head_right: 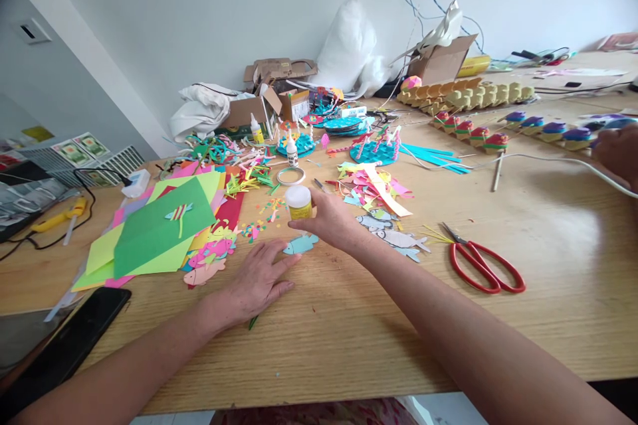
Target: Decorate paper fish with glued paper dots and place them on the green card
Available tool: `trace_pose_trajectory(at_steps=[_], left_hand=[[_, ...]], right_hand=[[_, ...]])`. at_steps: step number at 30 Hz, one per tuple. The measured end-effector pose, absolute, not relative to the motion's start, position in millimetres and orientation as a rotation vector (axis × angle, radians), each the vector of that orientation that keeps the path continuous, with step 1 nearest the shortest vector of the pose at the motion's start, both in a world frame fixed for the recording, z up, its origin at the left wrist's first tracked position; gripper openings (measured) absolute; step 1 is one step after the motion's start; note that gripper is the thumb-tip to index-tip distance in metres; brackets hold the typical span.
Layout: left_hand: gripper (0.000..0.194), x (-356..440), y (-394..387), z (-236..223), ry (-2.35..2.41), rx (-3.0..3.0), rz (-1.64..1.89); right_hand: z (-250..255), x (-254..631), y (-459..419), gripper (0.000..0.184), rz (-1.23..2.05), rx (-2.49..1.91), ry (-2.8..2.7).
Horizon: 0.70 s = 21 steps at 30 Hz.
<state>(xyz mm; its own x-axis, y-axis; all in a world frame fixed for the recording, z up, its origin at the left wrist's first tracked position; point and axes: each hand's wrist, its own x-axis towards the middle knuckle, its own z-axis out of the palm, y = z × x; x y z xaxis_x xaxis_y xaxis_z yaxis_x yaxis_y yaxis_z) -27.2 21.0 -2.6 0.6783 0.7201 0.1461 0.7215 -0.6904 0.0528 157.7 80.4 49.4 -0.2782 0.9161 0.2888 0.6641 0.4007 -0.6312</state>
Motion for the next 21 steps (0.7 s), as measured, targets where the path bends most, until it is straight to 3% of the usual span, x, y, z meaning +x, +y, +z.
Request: trace_pose_trajectory(at_steps=[21], left_hand=[[0.04, -27.3, 22.1, -4.5, -1.23, -2.872, -0.253]], right_hand=[[48.0, 154.8, 80.5, 0.036, 0.511, -1.36, -2.039]])
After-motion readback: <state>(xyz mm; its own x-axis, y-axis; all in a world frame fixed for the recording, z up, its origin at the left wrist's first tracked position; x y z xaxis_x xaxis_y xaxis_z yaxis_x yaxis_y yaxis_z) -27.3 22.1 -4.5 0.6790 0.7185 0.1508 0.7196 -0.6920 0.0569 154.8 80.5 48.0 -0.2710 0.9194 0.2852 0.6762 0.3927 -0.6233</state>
